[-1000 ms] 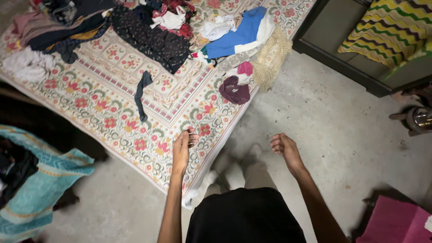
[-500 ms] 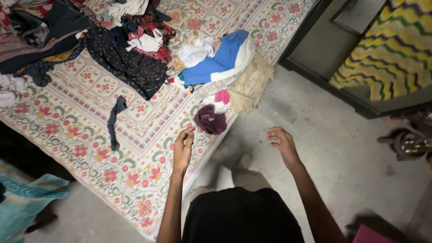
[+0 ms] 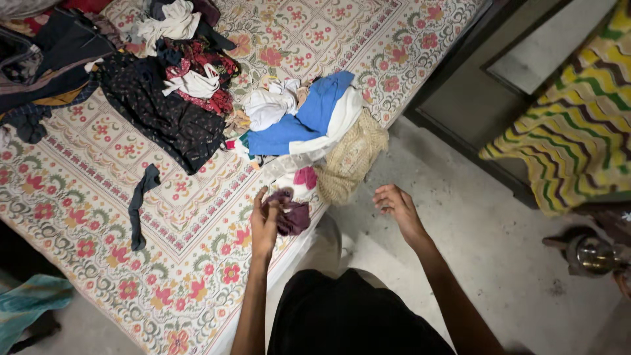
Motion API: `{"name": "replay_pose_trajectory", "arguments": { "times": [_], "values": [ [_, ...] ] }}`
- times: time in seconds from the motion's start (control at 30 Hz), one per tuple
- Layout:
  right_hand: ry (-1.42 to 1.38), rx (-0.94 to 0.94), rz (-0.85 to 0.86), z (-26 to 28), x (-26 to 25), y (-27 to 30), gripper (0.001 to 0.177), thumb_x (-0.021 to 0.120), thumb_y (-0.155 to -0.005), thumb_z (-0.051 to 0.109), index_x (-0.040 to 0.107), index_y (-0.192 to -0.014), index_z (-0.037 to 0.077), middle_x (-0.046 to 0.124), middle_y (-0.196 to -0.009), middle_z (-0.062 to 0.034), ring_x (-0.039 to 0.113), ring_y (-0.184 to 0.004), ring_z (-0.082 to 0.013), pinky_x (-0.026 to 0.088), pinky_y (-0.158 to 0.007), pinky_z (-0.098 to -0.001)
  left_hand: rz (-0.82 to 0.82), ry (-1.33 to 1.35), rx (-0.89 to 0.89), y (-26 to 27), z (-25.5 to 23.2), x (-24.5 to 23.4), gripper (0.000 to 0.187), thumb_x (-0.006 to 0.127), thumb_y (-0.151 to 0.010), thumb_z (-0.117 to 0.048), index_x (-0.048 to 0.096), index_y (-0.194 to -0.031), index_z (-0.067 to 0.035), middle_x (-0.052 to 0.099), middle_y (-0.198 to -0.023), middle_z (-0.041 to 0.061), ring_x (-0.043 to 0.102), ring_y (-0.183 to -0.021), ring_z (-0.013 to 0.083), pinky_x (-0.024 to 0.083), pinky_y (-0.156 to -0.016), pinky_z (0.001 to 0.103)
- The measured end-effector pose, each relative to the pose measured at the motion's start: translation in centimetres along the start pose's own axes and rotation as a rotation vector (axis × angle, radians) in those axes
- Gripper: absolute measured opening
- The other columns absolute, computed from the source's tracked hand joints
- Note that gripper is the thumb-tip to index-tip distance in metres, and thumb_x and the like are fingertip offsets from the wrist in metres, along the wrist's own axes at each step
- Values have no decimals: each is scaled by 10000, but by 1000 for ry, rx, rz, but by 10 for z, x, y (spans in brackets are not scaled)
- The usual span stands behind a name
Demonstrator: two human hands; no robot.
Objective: The person sorts through a pile of clothing on a bed, handling and folding various items including trousers and shirts by hand before placing them into a designated shelf space.
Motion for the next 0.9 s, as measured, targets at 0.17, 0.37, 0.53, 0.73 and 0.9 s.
{"name": "replay_pose_trajectory", "arguments": {
  "times": [0.17, 0.37, 0.53, 0.73, 0.9],
  "values": [
    [15, 16, 90, 7, -2, -68, 451, 405, -1076, 420, 640, -1126, 39, 695, -986, -77, 654, -893, -171, 513, -822, -330, 52, 55, -34, -67, 9, 20, 461, 528, -1053, -280, 531, -1429, -14, 714, -1112, 157, 697, -872, 164, 576, -752, 301],
    [102, 73, 108, 20, 6, -136, 470, 395, -1067, 444, 662, -1103, 59, 712, -959, -83, 681, -890, -171, 545, -816, -340, 22, -14, -260, -133, -7, 40, 527, 521, -990, -413, 592, -1359, -44, 636, -1372, 104, 635, -1013, 244, 592, -748, 376],
    [100, 83, 231, 40, 22, -200, 448, 396, -1078, 420, 663, -1085, 61, 714, -950, -63, 674, -848, -153, 538, -780, -319, -73, -2, -299, -172, -14, 43, 585, 513, -1017, -477, 569, -1391, -32, 641, -1389, 156, 603, -1266, 308, 558, -961, 433],
    [187, 161, 350, 44, 33, -283, 434, 401, -1094, 401, 676, -1078, 66, 694, -909, -35, 647, -807, -124, 519, -744, -295, -206, 162, -388, -211, 47, 45, 596, 512, -991, -445, 464, -1493, -127, 555, -1473, 138, 562, -1319, 315, 518, -1034, 477],
    [253, 103, 493, 19, 23, -355, 416, 429, -1082, 389, 682, -1063, 59, 700, -917, -30, 663, -834, -108, 514, -746, -286, -398, 358, -452, -234, 124, 48, 580, 543, -976, -411, 419, -1505, -209, 422, -1556, 177, 449, -1406, 335, 471, -1060, 496]
  ]
}}
Point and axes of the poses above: each hand's wrist, its own y-axis away from the middle knuckle, its own x-axis out of the palm, z = x × y, the point moved 7 cm from there along -y, towards the middle knuckle
